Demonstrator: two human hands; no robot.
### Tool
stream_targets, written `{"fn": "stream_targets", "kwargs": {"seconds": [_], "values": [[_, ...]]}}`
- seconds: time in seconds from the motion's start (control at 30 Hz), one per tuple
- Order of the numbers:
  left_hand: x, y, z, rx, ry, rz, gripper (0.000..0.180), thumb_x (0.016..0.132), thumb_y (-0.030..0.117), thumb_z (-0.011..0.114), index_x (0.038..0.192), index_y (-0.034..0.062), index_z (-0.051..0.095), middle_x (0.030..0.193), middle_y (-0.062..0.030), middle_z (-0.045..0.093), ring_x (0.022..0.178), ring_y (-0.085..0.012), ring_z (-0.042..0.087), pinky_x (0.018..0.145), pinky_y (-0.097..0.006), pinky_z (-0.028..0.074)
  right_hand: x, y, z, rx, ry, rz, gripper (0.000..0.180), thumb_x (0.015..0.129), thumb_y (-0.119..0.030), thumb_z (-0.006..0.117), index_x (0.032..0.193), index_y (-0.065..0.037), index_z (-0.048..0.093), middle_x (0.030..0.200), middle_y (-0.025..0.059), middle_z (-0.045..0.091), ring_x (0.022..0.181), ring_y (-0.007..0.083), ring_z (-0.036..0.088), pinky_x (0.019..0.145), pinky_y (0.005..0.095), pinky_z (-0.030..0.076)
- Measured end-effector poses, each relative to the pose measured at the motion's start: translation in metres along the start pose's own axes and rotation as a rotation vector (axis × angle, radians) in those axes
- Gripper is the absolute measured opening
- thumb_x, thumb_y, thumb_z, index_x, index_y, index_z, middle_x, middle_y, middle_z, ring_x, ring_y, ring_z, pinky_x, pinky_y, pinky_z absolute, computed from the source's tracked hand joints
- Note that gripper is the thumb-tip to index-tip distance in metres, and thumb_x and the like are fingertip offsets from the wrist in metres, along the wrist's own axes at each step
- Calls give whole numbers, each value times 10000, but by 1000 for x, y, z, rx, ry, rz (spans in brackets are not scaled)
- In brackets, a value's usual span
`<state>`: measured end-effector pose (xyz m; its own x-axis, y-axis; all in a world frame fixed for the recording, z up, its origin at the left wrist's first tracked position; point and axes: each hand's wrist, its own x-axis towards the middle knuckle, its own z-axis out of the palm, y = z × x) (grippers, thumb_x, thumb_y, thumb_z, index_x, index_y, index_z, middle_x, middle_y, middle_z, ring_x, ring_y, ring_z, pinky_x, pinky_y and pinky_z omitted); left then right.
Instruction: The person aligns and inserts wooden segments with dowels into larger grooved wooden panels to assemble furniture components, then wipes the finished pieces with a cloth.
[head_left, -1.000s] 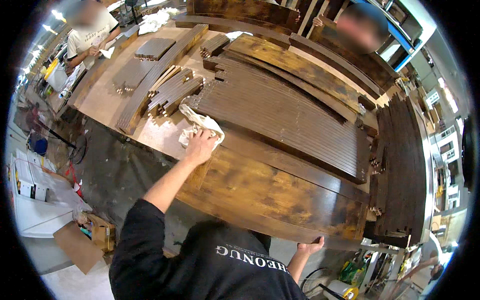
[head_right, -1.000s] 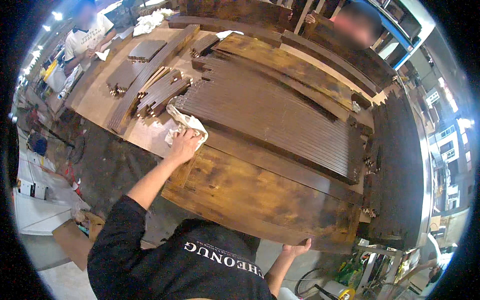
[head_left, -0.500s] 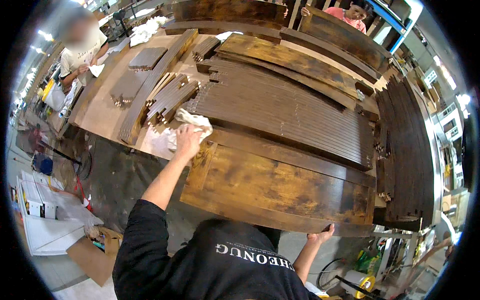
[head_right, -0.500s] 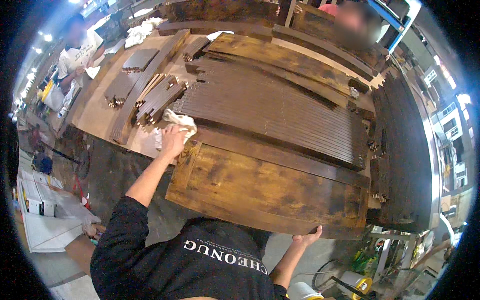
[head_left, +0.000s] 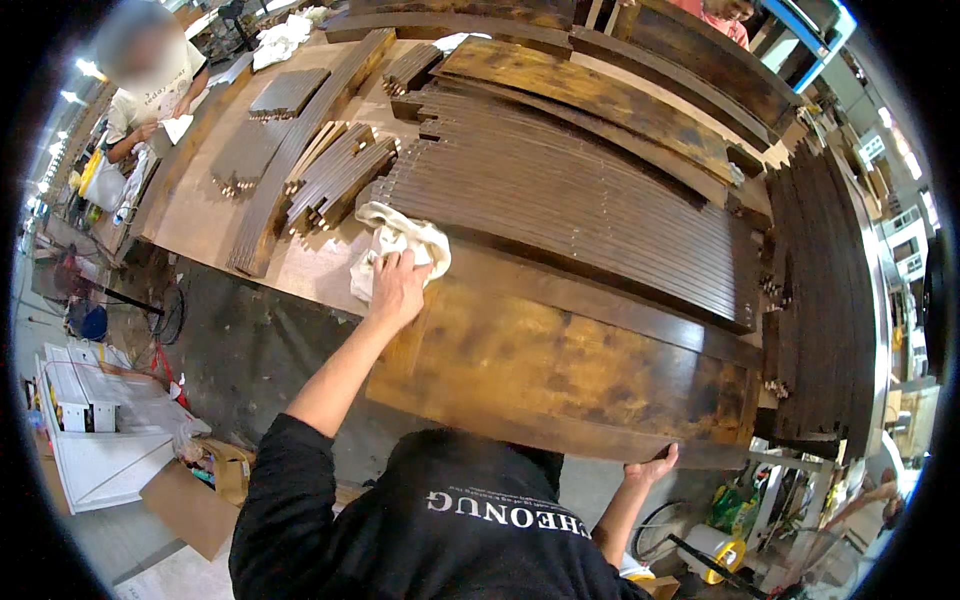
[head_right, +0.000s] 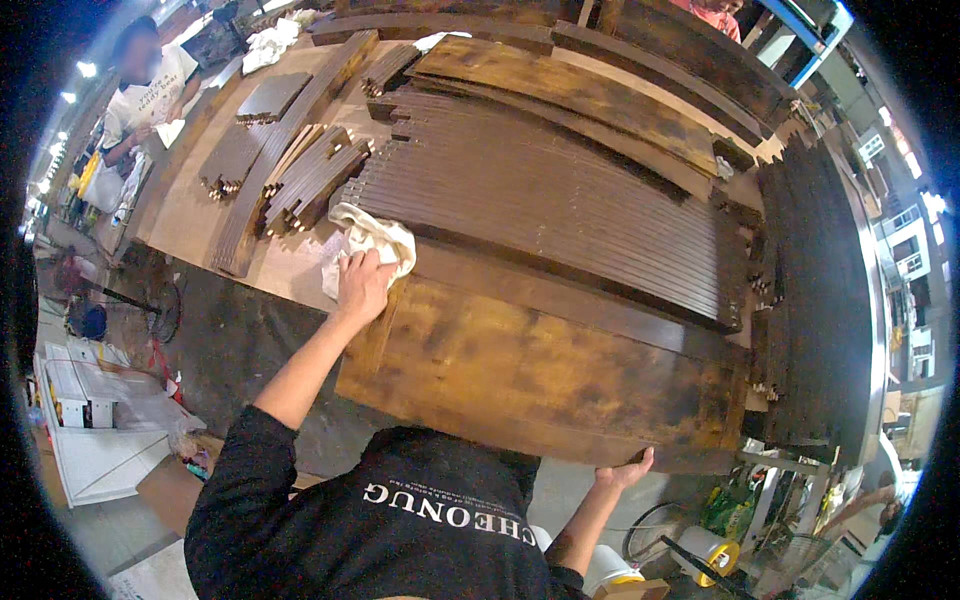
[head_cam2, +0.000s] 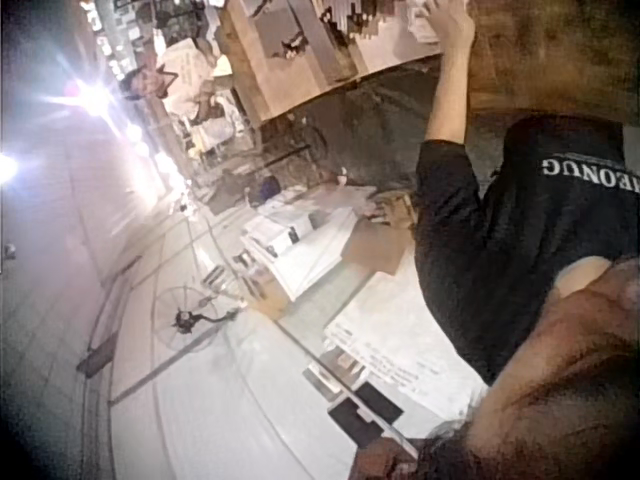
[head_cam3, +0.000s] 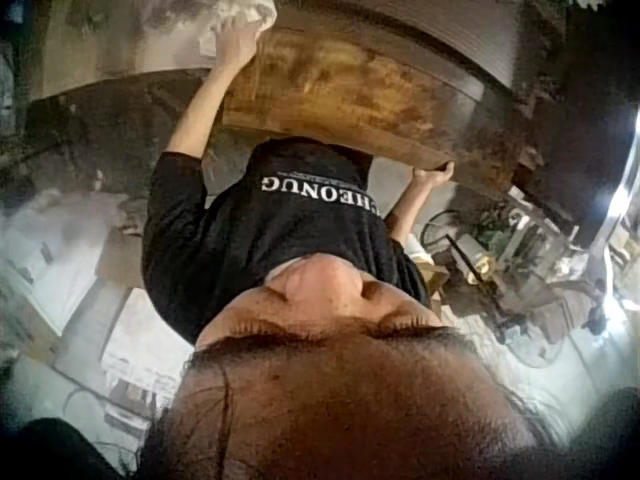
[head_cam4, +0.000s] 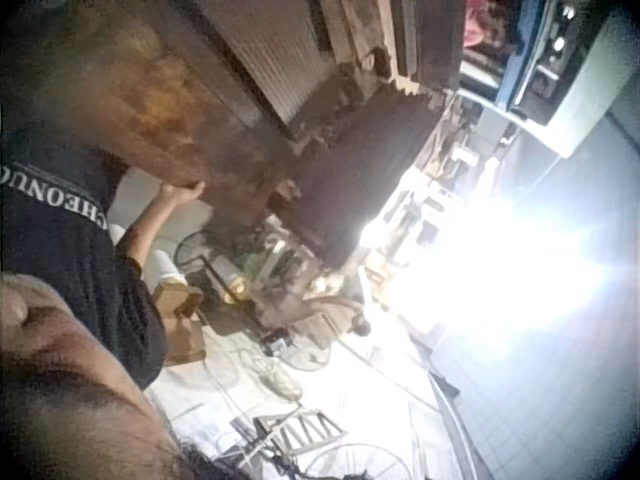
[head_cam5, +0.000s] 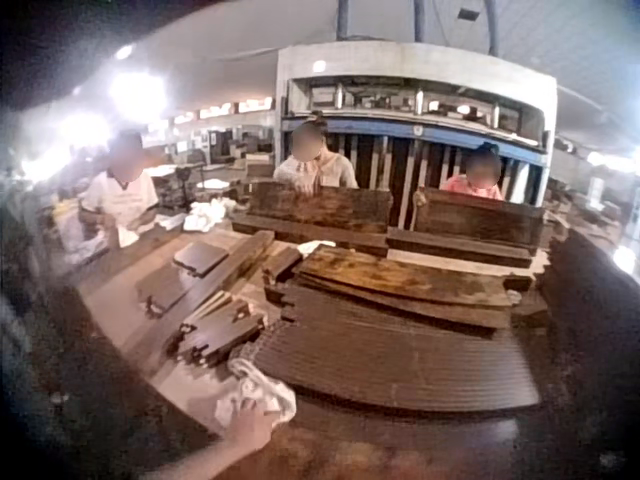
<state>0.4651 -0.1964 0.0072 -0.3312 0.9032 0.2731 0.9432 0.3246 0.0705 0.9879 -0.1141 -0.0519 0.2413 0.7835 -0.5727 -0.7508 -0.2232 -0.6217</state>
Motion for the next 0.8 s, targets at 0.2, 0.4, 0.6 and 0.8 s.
{"fn": "stream_targets", "kwargs": {"seconds": [0.2,0.4,0.6,0.8], "values": [[3,8,2,13,24,-36,198,815,145,568,934,131,727,1018,-109,563,1007,-281,508,891,-440,354,-2,8,10,-3,37,-74,492,888,-440,480,1255,-115,512,1253,89,539,1131,325,519,919,521,446],[10,-5,1,53,64,-21,195,813,137,569,914,147,735,941,-88,548,937,-273,509,845,-421,352,13,9,-6,41,-56,9,486,905,-456,469,1238,-107,530,1249,91,557,1110,328,539,905,513,463],[40,-11,12,45,9,-104,147,787,140,592,829,121,732,957,-102,562,961,-269,518,873,-419,341,-2,16,24,59,37,-76,527,905,-448,504,1292,-93,469,1283,116,510,1135,348,515,901,552,459],[5,5,0,57,-78,-75,206,754,121,603,908,143,737,979,-101,560,1001,-271,516,870,-428,341,-8,16,31,80,87,-68,487,908,-423,493,1255,-81,505,1263,110,537,1129,335,525,936,522,447]]}}
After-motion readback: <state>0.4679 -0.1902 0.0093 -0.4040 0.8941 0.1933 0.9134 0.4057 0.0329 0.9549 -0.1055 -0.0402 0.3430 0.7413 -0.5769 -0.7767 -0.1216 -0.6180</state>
